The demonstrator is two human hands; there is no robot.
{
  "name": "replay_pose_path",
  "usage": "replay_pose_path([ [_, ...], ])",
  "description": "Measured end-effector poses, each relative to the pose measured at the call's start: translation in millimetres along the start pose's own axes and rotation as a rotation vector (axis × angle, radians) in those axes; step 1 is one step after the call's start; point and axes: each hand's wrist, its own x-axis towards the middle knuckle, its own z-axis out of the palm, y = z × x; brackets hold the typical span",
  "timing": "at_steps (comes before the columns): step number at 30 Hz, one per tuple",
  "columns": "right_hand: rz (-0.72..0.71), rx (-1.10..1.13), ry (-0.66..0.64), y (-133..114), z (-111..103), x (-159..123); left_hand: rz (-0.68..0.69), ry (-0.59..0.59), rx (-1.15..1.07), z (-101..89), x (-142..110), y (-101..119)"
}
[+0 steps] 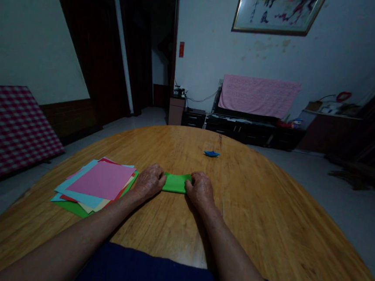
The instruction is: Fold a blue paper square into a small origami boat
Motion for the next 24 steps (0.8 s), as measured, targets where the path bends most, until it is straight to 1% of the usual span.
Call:
replay_pose_path([
  [3,-0.007,-0.014,0.010,0.2,2.6,-2.1,-0.005,-0.013,0.004,-0.5,-0.3,1.5],
  [7,0.036,-0.015,0.042,-2.2,2.6,-5.6,-0.010,-0.017,0.011,-0.4,-0.5,2.8],
  [9,0.011,-0.008,0.083,-6.8,-1.5,-6.6,-0.006,-0.012,0.014,-0.2,-0.8,3.0],
  [11,-0.046,-0.069,0.081,-13.8,-7.8,-6.3,-0.003,-0.007,0.021,-0.3,-1.3,3.2],
  [12,-0.065,-0.121,0.061,-17.9,-11.1,-5.7,-0.002,-0.004,0.024,-0.5,-1.5,3.4],
  [15,-0.162,-0.290,-0.082,-29.1,-18.1,-3.2,0.002,0.002,0.025,-2.1,-2.0,4.4],
  [18,-0.201,-0.360,-0.173,-34.7,-19.1,-2.0,-0.012,-0.014,0.015,-3.9,-2.1,5.2],
  [21,-0.198,-0.347,-0.196,-34.4,-17.5,-3.3,-0.013,-0.001,0.008,-4.4,-2.3,5.1],
  [24,-0.191,-0.291,-0.185,-32.1,-16.2,-5.7,-0.015,0.019,0.015,-3.9,-2.6,4.2],
])
